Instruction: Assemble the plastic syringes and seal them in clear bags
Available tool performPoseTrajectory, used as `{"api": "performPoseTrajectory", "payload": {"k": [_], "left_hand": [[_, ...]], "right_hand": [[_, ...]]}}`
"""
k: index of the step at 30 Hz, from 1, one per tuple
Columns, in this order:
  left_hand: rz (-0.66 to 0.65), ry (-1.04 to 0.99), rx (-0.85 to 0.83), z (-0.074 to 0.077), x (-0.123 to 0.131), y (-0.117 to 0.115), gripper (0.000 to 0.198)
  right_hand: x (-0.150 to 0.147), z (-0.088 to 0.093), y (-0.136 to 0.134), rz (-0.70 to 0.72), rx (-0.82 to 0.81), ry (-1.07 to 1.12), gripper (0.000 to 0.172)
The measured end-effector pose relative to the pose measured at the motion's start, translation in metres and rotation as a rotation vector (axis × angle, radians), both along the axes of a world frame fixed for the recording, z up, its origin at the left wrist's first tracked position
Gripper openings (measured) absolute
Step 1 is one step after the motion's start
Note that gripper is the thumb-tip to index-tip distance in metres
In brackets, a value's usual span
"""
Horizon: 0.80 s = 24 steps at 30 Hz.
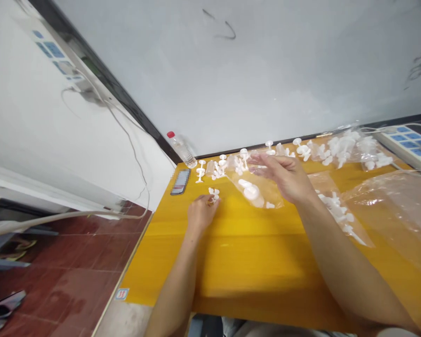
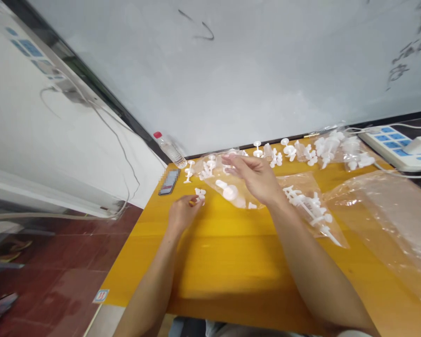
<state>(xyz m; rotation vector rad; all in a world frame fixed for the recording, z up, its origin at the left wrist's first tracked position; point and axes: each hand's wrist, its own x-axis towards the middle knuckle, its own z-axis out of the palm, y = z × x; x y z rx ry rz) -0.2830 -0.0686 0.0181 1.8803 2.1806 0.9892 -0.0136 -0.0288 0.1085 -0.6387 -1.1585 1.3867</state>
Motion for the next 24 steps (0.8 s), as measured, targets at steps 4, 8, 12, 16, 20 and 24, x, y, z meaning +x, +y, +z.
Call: {"api": "performPoseTrajectory", "payload": {"k": [4,8,12,16,20,24], "left_hand": [[-0.046,-0.002,0.013,-0.006,0.008,-0.012,0.014],[-0.081,-0.037,0.235,0.044,0.027,-0.043,0.016],[-0.115,0.068,0.881,0.101,0.069,-0.051,0.019],[-0.254,0.174,0.706,0.117,0.098,-0.033,0.013],[-0.171,-0.077,0.602,0.087,0.064,-0.02,0.025],[0.108,-0.109,0.276,0.032,0.007,-0.004,0.03]], "right_hand": [[-0.002,-0.001,-0.001,0.021,0.002,0.01,0.03],[-0.004,-0.001,-0.003,0.043,-0.005,-0.003,0.028],[-0.007,0.0,-0.006,0.07,0.016,-0.002,0.028],[-0.007,-0.001,-0.008,0.072,0.041,-0.022,0.029],[-0.004,-0.004,-0.003,0.069,0.041,-0.016,0.029],[-0.004,-0.007,0.004,0.075,0.013,0.06,0.026]]}}
